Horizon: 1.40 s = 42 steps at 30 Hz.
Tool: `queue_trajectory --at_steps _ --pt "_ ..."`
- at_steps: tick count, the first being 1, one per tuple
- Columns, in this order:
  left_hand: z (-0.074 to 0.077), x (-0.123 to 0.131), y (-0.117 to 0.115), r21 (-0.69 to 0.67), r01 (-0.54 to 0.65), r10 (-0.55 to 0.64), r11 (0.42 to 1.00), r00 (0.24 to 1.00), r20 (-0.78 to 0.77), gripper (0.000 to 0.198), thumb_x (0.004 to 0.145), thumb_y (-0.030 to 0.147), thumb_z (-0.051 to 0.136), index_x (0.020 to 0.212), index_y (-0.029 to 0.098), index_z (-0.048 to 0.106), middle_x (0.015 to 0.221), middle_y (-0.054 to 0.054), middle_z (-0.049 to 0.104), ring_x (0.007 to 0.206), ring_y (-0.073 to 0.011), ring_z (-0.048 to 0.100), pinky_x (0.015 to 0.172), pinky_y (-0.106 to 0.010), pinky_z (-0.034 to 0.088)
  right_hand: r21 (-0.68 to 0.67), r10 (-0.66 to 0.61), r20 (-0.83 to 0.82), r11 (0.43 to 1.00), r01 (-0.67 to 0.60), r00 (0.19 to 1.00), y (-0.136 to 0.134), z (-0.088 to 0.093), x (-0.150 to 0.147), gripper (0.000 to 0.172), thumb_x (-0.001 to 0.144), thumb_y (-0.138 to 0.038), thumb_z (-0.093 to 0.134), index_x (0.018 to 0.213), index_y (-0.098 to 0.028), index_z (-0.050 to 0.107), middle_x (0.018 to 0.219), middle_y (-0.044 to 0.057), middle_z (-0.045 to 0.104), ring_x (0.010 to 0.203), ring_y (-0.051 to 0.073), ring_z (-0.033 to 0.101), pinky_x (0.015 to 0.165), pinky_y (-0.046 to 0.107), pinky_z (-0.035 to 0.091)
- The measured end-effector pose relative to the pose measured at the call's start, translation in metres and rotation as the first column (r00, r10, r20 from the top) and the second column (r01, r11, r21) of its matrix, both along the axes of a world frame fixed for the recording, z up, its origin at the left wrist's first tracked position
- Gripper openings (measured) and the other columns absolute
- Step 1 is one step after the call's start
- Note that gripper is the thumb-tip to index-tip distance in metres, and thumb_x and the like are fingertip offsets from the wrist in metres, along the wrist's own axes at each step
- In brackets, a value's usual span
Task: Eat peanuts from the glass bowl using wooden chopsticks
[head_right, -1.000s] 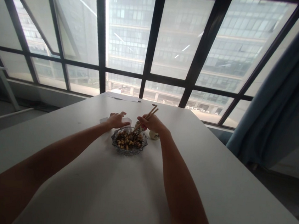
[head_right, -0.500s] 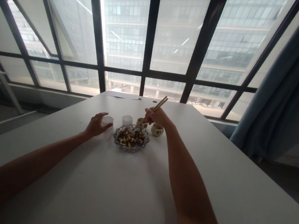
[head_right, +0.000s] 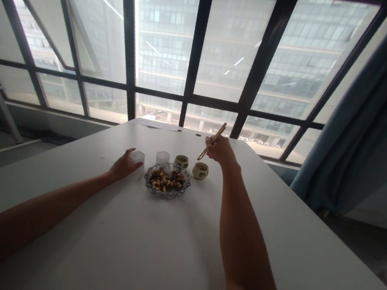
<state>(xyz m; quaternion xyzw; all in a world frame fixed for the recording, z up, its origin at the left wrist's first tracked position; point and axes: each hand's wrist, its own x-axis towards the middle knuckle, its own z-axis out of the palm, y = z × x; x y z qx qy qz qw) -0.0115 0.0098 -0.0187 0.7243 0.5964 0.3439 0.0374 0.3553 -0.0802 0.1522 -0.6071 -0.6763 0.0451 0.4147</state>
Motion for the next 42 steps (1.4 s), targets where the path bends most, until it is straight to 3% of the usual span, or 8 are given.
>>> queue_trajectory --at_steps 10,14,17,23,30,36,39,42 --pt "0.004 0.002 -0.004 -0.068 -0.023 0.02 0.997 0.999 -0.046 0.073 0.086 0.054 0.058 0.146 0.025 0.029 0.132 -0.011 0.062 0.114 -0.0279 0.065 0.094 -0.04 0.052 -0.1 -0.012 0.017 0.995 0.014 1.0 0.002 -0.002 0.008 0.038 0.096 -0.027 0.056 0.06 -0.016 0.058 0.05 0.006 0.065 0.042 0.014 0.063 0.042 0.02 0.05" --pt "0.02 0.009 -0.012 0.174 -0.001 0.013 0.985 0.998 -0.067 0.072 0.084 0.053 0.061 0.142 0.019 0.035 0.147 -0.016 0.049 0.136 -0.0316 0.046 0.109 -0.045 0.041 -0.138 -0.038 0.023 0.99 0.041 0.999 0.008 -0.006 0.011 0.041 0.094 -0.027 0.058 0.054 -0.017 0.056 0.05 0.007 0.065 0.043 0.017 0.065 0.044 0.024 0.052" --pt "0.047 0.04 -0.026 0.302 0.144 -0.101 0.942 0.983 -0.153 0.065 0.088 0.055 0.056 0.14 0.019 0.041 0.146 -0.015 0.051 0.138 -0.0309 0.043 0.114 -0.047 0.034 -0.134 -0.07 0.021 0.988 0.073 0.997 0.012 -0.007 0.015 0.043 0.093 -0.029 0.059 0.052 -0.018 0.056 0.05 0.009 0.065 0.043 0.02 0.065 0.047 0.029 0.055" --pt "0.086 0.161 -0.046 0.016 0.529 -0.485 0.849 0.79 -0.376 0.074 0.084 0.061 0.059 0.142 0.015 0.046 0.134 -0.016 0.062 0.126 -0.0325 0.054 0.108 -0.044 0.037 -0.166 -0.117 0.022 0.979 0.119 0.993 0.006 -0.001 0.018 0.045 0.092 -0.03 0.061 0.049 -0.019 0.055 0.047 0.01 0.065 0.04 0.019 0.064 0.047 0.029 0.056" --pt "0.08 0.247 -0.013 -0.218 0.481 -0.526 0.849 0.729 -0.438 0.096 0.073 0.066 0.067 0.148 0.016 0.035 0.137 -0.02 0.06 0.129 -0.0372 0.053 0.111 -0.049 0.032 -0.148 -0.152 -0.003 0.978 0.15 0.988 -0.01 0.013 0.026 0.042 0.094 -0.029 0.057 0.054 -0.017 0.058 0.048 0.007 0.066 0.042 0.016 0.066 0.043 0.022 0.054" --pt "0.07 0.251 0.012 -0.284 0.536 -0.605 0.795 0.669 -0.432 0.098 0.07 0.058 0.072 0.15 0.021 0.03 0.133 -0.013 0.064 0.127 -0.0305 0.057 0.113 -0.044 0.032 -0.169 -0.161 -0.041 0.974 0.152 0.986 -0.016 0.016 0.028 0.041 0.096 -0.024 0.056 0.055 -0.015 0.059 0.049 0.009 0.066 0.04 0.015 0.064 0.042 0.02 0.052" --pt "0.069 0.251 0.015 -0.246 0.561 -0.609 0.79 0.67 -0.425 0.104 0.065 0.056 0.077 0.15 0.017 0.031 0.137 -0.015 0.061 0.125 -0.0314 0.058 0.104 -0.037 0.042 -0.174 -0.15 -0.061 0.975 0.138 0.987 -0.015 0.014 0.029 0.041 0.096 -0.026 0.057 0.057 -0.015 0.059 0.049 0.009 0.066 0.04 0.016 0.064 0.041 0.021 0.052" --pt "0.069 0.253 0.014 -0.146 0.651 -0.624 0.745 0.603 -0.497 0.104 0.062 0.045 0.081 0.149 0.016 0.034 0.138 -0.015 0.06 0.126 -0.032 0.056 0.109 -0.038 0.037 -0.176 -0.111 -0.075 0.98 0.096 0.991 -0.012 0.011 0.033 0.039 0.095 -0.027 0.058 0.058 -0.015 0.059 0.051 0.01 0.068 0.041 0.017 0.065 0.041 0.021 0.051"
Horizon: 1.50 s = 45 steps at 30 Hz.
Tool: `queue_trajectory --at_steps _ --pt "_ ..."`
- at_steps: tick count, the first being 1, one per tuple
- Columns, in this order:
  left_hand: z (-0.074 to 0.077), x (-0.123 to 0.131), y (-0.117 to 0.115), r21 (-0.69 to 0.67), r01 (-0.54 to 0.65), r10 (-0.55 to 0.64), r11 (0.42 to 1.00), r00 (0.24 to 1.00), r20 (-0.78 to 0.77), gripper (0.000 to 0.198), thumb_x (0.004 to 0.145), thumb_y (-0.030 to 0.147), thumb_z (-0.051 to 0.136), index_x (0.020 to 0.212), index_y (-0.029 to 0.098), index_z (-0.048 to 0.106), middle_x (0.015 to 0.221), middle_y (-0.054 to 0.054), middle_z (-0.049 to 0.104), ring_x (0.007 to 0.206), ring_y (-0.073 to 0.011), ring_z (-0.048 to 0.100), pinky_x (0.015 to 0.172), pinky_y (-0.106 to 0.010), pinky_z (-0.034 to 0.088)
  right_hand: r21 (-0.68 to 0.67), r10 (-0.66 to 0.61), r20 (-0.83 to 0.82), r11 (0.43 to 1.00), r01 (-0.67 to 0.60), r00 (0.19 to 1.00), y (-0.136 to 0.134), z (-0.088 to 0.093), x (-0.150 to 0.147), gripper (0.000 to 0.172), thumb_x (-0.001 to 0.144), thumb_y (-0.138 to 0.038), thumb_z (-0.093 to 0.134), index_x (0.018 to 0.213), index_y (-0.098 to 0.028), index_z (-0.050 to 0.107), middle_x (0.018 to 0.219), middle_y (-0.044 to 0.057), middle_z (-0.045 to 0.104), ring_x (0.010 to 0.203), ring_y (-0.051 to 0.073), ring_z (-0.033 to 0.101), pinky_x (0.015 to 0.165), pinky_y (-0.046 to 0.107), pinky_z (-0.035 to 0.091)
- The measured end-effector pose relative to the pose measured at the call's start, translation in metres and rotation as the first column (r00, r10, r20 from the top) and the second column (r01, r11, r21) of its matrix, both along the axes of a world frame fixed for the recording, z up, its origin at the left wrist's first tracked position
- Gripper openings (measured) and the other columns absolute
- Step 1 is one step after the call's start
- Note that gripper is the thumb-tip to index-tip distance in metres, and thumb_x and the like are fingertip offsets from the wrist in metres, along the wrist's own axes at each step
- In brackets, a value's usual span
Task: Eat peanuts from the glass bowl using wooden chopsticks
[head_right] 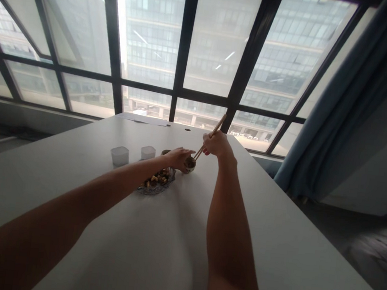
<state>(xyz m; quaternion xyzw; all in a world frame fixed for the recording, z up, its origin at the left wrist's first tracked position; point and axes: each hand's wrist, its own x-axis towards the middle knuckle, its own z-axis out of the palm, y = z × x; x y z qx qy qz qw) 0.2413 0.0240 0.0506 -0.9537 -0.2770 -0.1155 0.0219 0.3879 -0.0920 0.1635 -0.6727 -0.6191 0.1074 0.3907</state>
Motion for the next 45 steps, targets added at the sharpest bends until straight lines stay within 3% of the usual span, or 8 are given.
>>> queue_trajectory --at_steps 7,15,23,29,36,40,42,45 --pt "0.002 0.0 -0.004 0.19 0.119 -0.124 0.974 0.992 0.014 0.107 0.067 0.04 0.078 0.154 0.012 0.023 0.144 -0.018 0.054 0.129 -0.0329 0.051 0.114 -0.039 0.026 -0.005 0.054 -0.039 0.998 -0.055 0.998 0.004 -0.004 0.006 0.039 0.095 -0.03 0.059 0.058 -0.016 0.059 0.049 0.008 0.067 0.039 0.015 0.064 0.039 0.02 0.048" --pt "-0.001 -0.001 -0.007 0.116 -0.003 -0.001 0.993 0.999 0.033 0.115 0.066 0.054 0.077 0.155 0.012 0.018 0.135 -0.018 0.061 0.129 -0.0321 0.052 0.119 -0.045 0.018 0.03 0.028 0.058 0.999 -0.029 0.998 0.007 -0.006 0.009 0.042 0.094 -0.034 0.061 0.057 -0.015 0.062 0.054 0.009 0.07 0.045 0.015 0.066 0.047 0.021 0.052" --pt "0.003 -0.006 -0.006 -0.084 -0.159 0.16 0.984 0.987 0.002 0.1 0.07 0.067 0.07 0.15 0.018 0.034 0.129 -0.016 0.066 0.13 -0.0343 0.051 0.12 -0.058 0.01 0.028 0.078 -0.029 0.997 -0.077 0.997 0.002 -0.002 0.003 0.041 0.094 -0.031 0.061 0.058 -0.013 0.062 0.047 0.007 0.065 0.036 0.012 0.058 0.038 0.02 0.047" --pt "0.015 -0.087 -0.016 0.062 -0.14 0.129 0.988 0.98 0.154 0.052 0.092 0.046 0.052 0.136 0.02 0.053 0.139 -0.012 0.061 0.134 -0.0284 0.049 0.121 -0.056 0.008 0.023 0.411 -0.117 0.911 -0.411 0.904 0.001 0.0 -0.017 0.039 0.092 -0.04 0.065 0.063 -0.013 0.064 0.046 0.004 0.064 0.036 0.01 0.056 0.036 0.018 0.045" --pt "-0.015 -0.229 -0.032 0.218 -0.322 0.211 0.921 0.886 0.413 0.044 0.091 0.048 0.054 0.125 0.021 0.06 0.135 -0.013 0.063 0.127 -0.0308 0.055 0.117 -0.055 0.022 -0.292 0.589 -0.191 0.73 -0.618 0.785 0.011 -0.027 -0.052 0.048 0.08 -0.058 0.072 0.06 -0.015 0.066 0.046 0.004 0.064 0.035 0.011 0.055 0.035 0.021 0.044" --pt "-0.034 -0.264 -0.022 0.136 -0.454 0.328 0.88 0.791 0.517 0.062 0.085 0.058 0.061 0.132 0.019 0.053 0.14 -0.018 0.057 0.132 -0.0356 0.05 0.113 -0.056 0.03 -0.109 0.539 -0.222 0.815 -0.57 0.813 -0.004 -0.069 -0.063 0.055 0.08 -0.069 0.064 0.061 -0.016 0.063 0.045 0.002 0.062 0.033 0.009 0.05 0.033 0.02 0.039" --pt "-0.043 -0.269 -0.016 0.024 -0.506 0.414 0.862 0.73 0.544 0.074 0.079 0.062 0.065 0.136 0.017 0.048 0.142 -0.021 0.054 0.132 -0.0382 0.049 0.109 -0.055 0.036 0.089 0.455 -0.228 0.89 -0.447 0.861 -0.018 -0.089 -0.069 0.056 0.083 -0.07 0.06 0.065 -0.017 0.063 0.048 0.002 0.062 0.037 0.01 0.053 0.036 0.02 0.041" --pt "-0.054 -0.269 -0.008 -0.208 -0.505 0.521 0.838 0.625 0.581 0.09 0.073 0.066 0.068 0.142 0.015 0.039 0.142 -0.023 0.051 0.122 -0.036 0.057 0.098 -0.05 0.047 0.246 0.394 -0.259 0.91 -0.335 0.882 -0.038 -0.109 -0.073 0.051 0.085 -0.066 0.061 0.068 -0.018 0.064 0.053 0.003 0.065 0.041 0.012 0.056 0.038 0.022 0.044"
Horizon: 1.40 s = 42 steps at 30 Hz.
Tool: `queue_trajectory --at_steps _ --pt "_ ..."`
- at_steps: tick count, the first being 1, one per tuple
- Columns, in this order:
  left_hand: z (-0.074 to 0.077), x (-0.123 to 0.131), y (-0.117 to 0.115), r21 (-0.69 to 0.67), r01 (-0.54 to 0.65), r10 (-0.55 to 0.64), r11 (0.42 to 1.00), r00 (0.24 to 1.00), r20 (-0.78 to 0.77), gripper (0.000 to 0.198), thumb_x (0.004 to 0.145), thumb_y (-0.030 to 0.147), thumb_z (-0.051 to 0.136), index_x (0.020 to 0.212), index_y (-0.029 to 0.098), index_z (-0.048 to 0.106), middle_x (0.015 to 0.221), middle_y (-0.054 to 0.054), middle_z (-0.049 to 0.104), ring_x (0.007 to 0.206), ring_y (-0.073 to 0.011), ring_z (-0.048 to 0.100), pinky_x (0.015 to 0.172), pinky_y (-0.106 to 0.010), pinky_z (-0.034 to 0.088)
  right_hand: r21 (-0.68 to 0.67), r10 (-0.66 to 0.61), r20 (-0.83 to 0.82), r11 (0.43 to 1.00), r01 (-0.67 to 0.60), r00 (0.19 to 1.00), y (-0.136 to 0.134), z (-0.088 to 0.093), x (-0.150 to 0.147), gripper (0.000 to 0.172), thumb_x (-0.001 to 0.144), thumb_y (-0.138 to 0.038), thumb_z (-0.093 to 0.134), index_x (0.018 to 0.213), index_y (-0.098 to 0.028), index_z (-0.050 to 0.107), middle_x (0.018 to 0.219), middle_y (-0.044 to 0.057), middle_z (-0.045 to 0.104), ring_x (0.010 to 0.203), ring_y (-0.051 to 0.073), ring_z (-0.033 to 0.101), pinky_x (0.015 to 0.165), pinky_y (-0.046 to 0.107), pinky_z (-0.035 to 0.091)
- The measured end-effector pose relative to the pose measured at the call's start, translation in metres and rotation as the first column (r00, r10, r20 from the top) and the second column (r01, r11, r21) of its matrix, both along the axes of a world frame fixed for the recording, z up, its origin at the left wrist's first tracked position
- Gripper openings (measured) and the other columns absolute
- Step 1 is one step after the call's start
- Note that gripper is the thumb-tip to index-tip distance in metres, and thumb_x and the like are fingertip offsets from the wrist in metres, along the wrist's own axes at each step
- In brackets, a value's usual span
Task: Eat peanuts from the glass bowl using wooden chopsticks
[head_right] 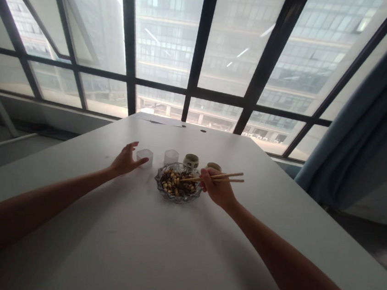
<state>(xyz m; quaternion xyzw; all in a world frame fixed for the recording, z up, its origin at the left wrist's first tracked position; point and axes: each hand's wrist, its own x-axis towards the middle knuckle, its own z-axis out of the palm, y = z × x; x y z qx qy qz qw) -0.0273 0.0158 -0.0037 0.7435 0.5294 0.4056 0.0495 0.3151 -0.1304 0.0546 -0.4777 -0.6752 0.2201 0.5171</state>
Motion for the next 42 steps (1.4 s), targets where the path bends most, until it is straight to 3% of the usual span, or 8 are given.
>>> queue_trajectory --at_steps 3,7,16,21,24,27,36,42 --pt "-0.006 0.003 0.002 -0.144 0.03 -0.008 0.989 0.988 0.151 0.099 0.071 0.068 0.069 0.146 0.015 0.033 0.132 -0.019 0.058 0.105 -0.0291 0.065 0.085 -0.041 0.053 -0.032 -0.02 -0.122 0.999 0.016 0.992 -0.015 -0.007 0.001 0.05 0.084 -0.066 0.062 0.069 -0.019 0.064 0.05 0.002 0.063 0.037 0.012 0.054 0.035 0.023 0.042" --pt "-0.003 0.009 0.0 -0.241 0.045 -0.001 0.97 0.984 0.177 0.098 0.066 0.069 0.072 0.142 0.014 0.042 0.105 -0.012 0.067 0.093 -0.0263 0.067 0.08 -0.037 0.052 -0.169 0.047 -0.137 0.983 -0.07 0.989 -0.019 -0.011 0.004 0.053 0.082 -0.069 0.063 0.063 -0.019 0.06 0.043 0.0 0.058 0.031 0.011 0.047 0.03 0.021 0.034" --pt "-0.001 0.033 0.009 -0.27 0.102 -0.061 0.958 0.986 0.156 0.076 0.069 0.065 0.068 0.123 0.013 0.06 0.095 -0.01 0.069 0.087 -0.0252 0.066 0.077 -0.034 0.051 0.047 -0.074 -0.045 0.996 0.076 0.996 0.015 -0.043 0.021 0.042 0.086 -0.057 0.066 0.067 -0.02 0.066 0.051 0.001 0.061 0.038 0.01 0.044 0.036 0.023 0.035" --pt "-0.007 0.034 0.009 -0.238 0.137 -0.096 0.962 0.98 0.177 0.079 0.068 0.068 0.067 0.123 0.013 0.06 0.095 -0.009 0.069 0.086 -0.0247 0.066 0.078 -0.035 0.052 0.001 -0.087 -0.14 0.996 0.088 0.986 0.009 -0.061 0.023 0.045 0.086 -0.058 0.066 0.063 -0.019 0.063 0.048 0.001 0.057 0.039 0.01 0.043 0.035 0.022 0.03" --pt "-0.008 0.032 0.005 -0.239 0.172 -0.129 0.956 0.975 0.182 0.081 0.067 0.071 0.067 0.124 0.014 0.06 0.097 -0.008 0.068 0.087 -0.0246 0.066 0.077 -0.035 0.052 -0.019 -0.059 -0.171 0.998 0.056 0.983 -0.003 -0.061 0.016 0.047 0.088 -0.059 0.063 0.064 -0.018 0.062 0.048 0.0 0.056 0.038 0.009 0.043 0.036 0.021 0.031" --pt "-0.007 0.032 0.001 -0.24 0.177 -0.139 0.954 0.976 0.168 0.081 0.067 0.072 0.067 0.124 0.015 0.06 0.097 -0.008 0.068 0.088 -0.0249 0.066 0.078 -0.036 0.053 0.081 -0.109 -0.192 0.989 0.126 0.975 -0.01 -0.054 0.009 0.047 0.092 -0.059 0.057 0.068 -0.019 0.062 0.052 0.001 0.059 0.042 0.011 0.047 0.039 0.022 0.036" --pt "-0.007 0.034 -0.005 -0.172 0.209 -0.188 0.963 0.973 0.134 0.074 0.07 0.07 0.068 0.121 0.017 0.061 0.092 -0.007 0.069 0.084 -0.0246 0.067 0.074 -0.036 0.054 0.241 -0.168 0.187 0.963 0.121 0.968 -0.017 -0.044 0.002 0.044 0.092 -0.052 0.058 0.059 -0.022 0.058 0.051 0.0 0.057 0.044 0.012 0.048 0.045 0.026 0.038" --pt "-0.007 0.035 -0.006 -0.169 0.21 -0.192 0.963 0.974 0.116 0.077 0.072 0.069 0.067 0.125 0.015 0.059 0.095 -0.009 0.069 0.084 -0.0249 0.067 0.074 -0.036 0.054 0.225 -0.185 0.151 0.963 0.148 0.971 -0.018 -0.046 0.005 0.042 0.092 -0.052 0.059 0.062 -0.022 0.062 0.051 0.002 0.062 0.042 0.013 0.053 0.044 0.026 0.042"
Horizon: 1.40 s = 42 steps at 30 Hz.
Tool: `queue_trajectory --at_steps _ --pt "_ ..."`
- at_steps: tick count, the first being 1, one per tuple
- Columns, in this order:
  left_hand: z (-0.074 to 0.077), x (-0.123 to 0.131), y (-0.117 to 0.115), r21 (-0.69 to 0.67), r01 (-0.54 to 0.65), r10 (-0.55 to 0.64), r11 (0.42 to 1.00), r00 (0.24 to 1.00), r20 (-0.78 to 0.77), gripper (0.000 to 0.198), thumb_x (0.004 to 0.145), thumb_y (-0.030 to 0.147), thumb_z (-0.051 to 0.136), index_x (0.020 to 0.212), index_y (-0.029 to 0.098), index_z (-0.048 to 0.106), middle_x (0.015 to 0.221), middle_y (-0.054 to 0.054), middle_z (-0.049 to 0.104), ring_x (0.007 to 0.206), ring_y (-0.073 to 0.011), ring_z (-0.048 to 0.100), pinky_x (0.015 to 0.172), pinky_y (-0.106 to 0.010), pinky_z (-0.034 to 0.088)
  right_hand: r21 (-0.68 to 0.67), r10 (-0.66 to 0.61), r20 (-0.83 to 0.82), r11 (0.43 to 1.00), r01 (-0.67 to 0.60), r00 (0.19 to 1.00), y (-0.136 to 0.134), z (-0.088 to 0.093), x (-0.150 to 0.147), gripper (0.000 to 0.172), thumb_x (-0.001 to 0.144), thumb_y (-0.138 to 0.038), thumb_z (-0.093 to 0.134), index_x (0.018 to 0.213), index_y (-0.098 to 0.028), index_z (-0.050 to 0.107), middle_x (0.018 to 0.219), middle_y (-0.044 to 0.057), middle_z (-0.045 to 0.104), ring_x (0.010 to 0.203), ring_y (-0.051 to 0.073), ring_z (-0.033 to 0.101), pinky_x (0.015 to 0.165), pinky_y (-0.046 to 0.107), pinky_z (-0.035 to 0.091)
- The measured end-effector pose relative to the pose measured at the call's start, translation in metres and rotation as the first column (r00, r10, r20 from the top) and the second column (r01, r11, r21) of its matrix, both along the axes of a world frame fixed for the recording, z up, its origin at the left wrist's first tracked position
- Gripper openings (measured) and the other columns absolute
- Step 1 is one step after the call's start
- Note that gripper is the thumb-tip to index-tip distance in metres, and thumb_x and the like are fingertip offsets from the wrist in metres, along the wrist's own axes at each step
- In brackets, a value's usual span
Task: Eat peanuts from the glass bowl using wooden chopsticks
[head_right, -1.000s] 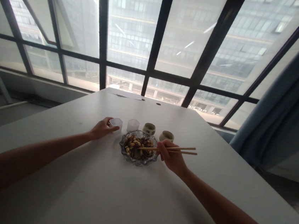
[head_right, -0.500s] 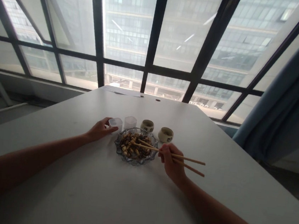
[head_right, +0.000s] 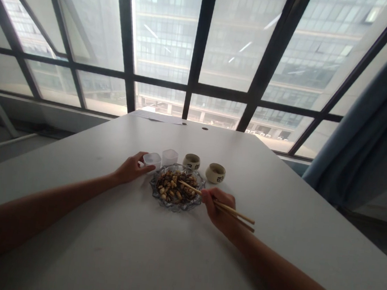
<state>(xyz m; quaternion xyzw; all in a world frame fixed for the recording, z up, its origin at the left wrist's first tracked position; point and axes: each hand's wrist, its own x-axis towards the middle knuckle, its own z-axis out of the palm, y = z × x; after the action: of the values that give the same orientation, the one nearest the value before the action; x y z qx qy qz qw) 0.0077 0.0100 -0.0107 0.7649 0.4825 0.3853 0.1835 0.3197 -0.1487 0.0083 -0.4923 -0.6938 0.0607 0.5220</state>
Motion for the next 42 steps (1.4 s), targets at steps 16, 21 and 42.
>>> queue_trajectory --at_steps 16,21,42 --pt "0.0 0.003 -0.005 0.148 0.045 -0.039 0.988 0.998 -0.041 0.067 0.074 0.057 0.071 0.126 0.019 0.052 0.111 -0.011 0.068 0.097 -0.0257 0.066 0.084 -0.039 0.055 -0.247 -0.077 -0.821 0.941 -0.23 0.566 0.04 -0.01 0.023 0.046 0.067 -0.06 0.081 0.071 -0.02 0.059 0.049 -0.001 0.059 0.037 0.01 0.05 0.032 0.022 0.042" --pt "0.0 0.003 -0.007 0.188 0.068 -0.055 0.98 0.996 -0.077 0.063 0.074 0.051 0.073 0.126 0.021 0.053 0.118 -0.011 0.066 0.1 -0.0268 0.065 0.087 -0.042 0.054 -0.229 -0.042 -0.793 0.945 -0.233 0.607 0.042 -0.013 0.023 0.046 0.071 -0.063 0.077 0.072 -0.021 0.059 0.05 -0.001 0.059 0.037 0.012 0.053 0.031 0.024 0.044" --pt "0.001 0.002 -0.009 0.293 0.081 -0.054 0.953 0.993 -0.1 0.062 0.075 0.042 0.074 0.129 0.022 0.051 0.127 -0.012 0.06 0.121 -0.0304 0.056 0.096 -0.045 0.052 0.004 0.089 -0.398 0.995 -0.096 0.913 0.007 0.001 -0.006 0.036 0.088 -0.056 0.066 0.076 -0.022 0.063 0.061 0.002 0.067 0.049 0.014 0.059 0.047 0.028 0.05"
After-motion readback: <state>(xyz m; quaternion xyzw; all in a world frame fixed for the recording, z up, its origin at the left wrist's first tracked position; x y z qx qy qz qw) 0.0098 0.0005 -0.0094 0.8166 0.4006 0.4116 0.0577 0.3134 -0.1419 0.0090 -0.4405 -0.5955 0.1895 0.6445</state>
